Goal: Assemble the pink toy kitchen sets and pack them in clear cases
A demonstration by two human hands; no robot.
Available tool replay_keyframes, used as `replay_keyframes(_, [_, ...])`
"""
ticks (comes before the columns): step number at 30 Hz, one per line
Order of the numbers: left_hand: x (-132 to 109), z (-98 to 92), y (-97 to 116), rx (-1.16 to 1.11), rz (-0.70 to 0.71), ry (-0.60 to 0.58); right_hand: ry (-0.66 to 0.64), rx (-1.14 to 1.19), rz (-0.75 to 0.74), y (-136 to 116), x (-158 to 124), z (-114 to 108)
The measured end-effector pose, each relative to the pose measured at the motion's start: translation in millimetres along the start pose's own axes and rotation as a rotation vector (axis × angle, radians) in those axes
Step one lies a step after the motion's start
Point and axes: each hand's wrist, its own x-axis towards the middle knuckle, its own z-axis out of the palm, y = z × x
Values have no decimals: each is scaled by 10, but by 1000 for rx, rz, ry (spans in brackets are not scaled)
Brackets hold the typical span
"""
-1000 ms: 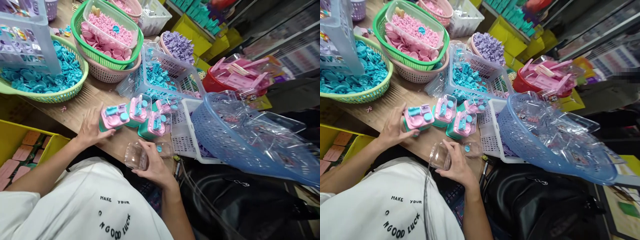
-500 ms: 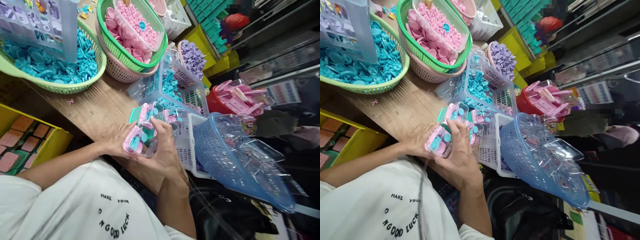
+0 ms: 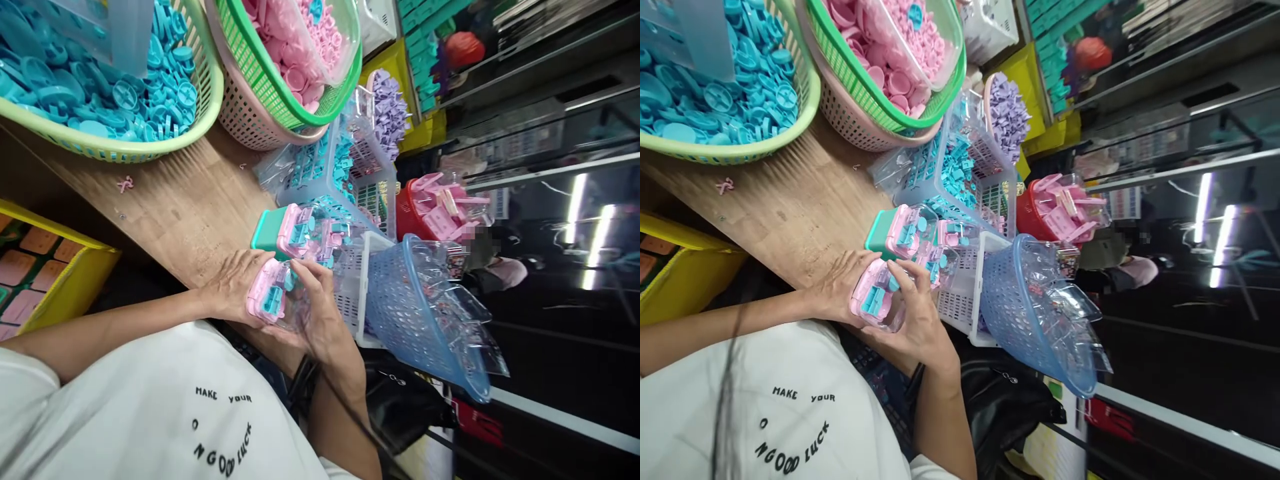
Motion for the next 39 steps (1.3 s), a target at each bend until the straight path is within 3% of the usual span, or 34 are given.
replay_keyframes(9, [-6,10,1,34,-25,-41,85,53,-111,147,-22,95])
replay_keyframes(14, [-14,29,-19,40,7,-12,70,30,-68,83,-17,99])
replay_keyframes(20, [-31,43,-26,61,19,-2,153,-3,-39,-5,-42,142])
replay_keyframes(39, [-15,-29,7,39,53,2,-84,-48,-37,-23,119,-51])
